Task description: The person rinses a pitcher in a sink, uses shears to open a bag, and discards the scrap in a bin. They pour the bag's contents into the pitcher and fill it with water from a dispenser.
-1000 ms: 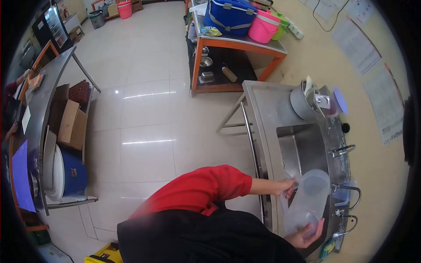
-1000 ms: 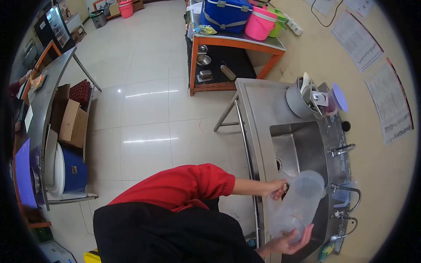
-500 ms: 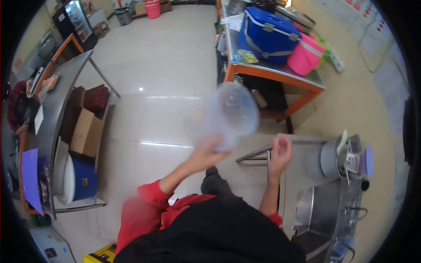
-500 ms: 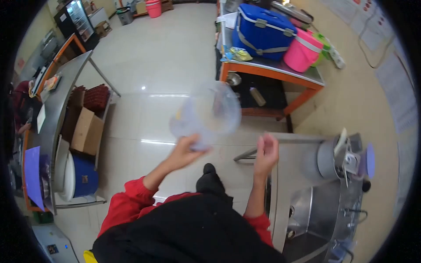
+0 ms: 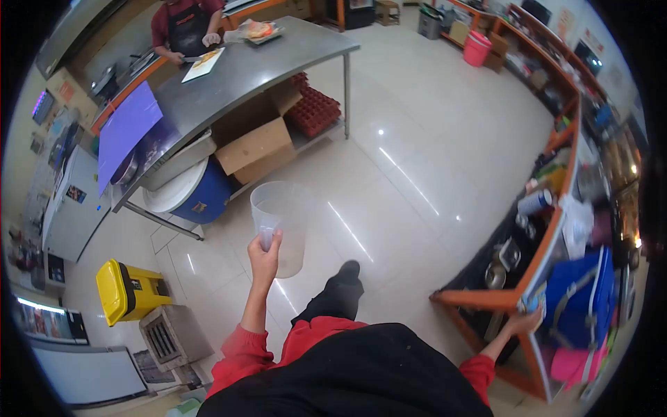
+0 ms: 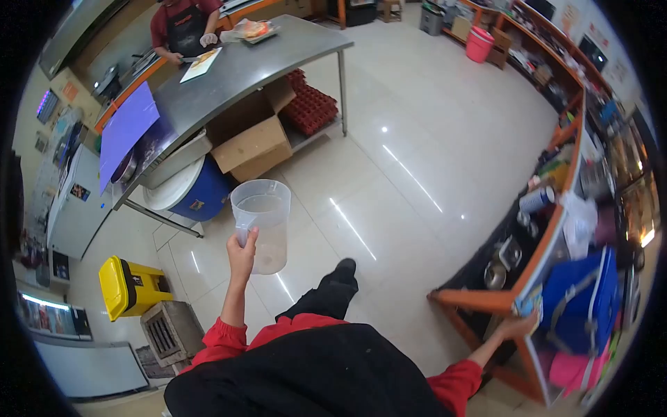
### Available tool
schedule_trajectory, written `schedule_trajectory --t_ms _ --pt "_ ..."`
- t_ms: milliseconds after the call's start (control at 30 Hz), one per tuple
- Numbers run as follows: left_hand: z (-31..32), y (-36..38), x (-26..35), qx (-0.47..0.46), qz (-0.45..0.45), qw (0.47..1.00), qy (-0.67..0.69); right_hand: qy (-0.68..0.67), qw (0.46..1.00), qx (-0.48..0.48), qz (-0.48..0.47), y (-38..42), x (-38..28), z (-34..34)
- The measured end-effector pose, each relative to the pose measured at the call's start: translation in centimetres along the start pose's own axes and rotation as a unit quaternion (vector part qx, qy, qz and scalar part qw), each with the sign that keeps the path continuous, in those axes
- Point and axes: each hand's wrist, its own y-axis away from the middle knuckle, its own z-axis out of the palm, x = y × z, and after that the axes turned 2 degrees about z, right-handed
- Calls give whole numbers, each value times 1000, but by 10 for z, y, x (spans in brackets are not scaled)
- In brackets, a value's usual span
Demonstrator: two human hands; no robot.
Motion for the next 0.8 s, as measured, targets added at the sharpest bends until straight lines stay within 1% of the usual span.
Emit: schedule_trajectory --t_ms 33,67,100,133,167,200,233,267,333,433,533,567,600,633,667,700,733,767,800 --pt "8 -24 1 13 6 1000 10 8 1000 22 10 -1 -12 -2" --pt "20 -48 4 26 11 999 20 6 999 34 3 2 -9 4" --pt "34 -70 8 38 15 999 29 41 998 12 42 1 -12 6" --pt "49 -94 17 47 39 998 31 80 981 -26 174 5 -1 15" --pt "65 -117 30 56 62 996 30 73 964 -89 240 -37 -97 -31" --pt "81 -138 40 65 83 994 27 154 937 -95 299 -44 -83 -17" --pt "97 -158 46 67 86 994 29 231 899 -111 356 -51 -69 -2" --pt "111 -178 53 66 91 993 28 242 894 -91 366 -55 -72 13" --pt "140 -219 62 69 122 990 5 155 932 -30 325 -65 -95 52" --pt "187 -276 71 55 109 992 41 32 964 10 263 -78 -132 115" --pt "244 -328 66 121 73 988 64 -94 976 9 198 -94 -158 189" --pt "261 -346 61 132 60 985 99 -117 975 -5 188 -101 -170 218" --pt "277 -363 64 157 36 975 151 -67 987 -47 140 -92 -156 264" --pt "289 -376 82 164 30 976 138 -114 961 -79 241 -121 -223 271" --pt "304 -397 83 247 26 963 99 -136 965 -62 214 -97 -200 336" --pt "309 -417 89 190 71 964 174 -99 967 -118 204 -126 -257 340" --pt "319 -428 113 235 20 966 105 -179 916 -166 318 -153 -310 348" --pt "319 -473 71 242 89 950 173 -167 951 -153 209 -158 -342 371" --pt "331 -491 86 274 49 943 182 -220 897 -256 286 -178 -385 387"
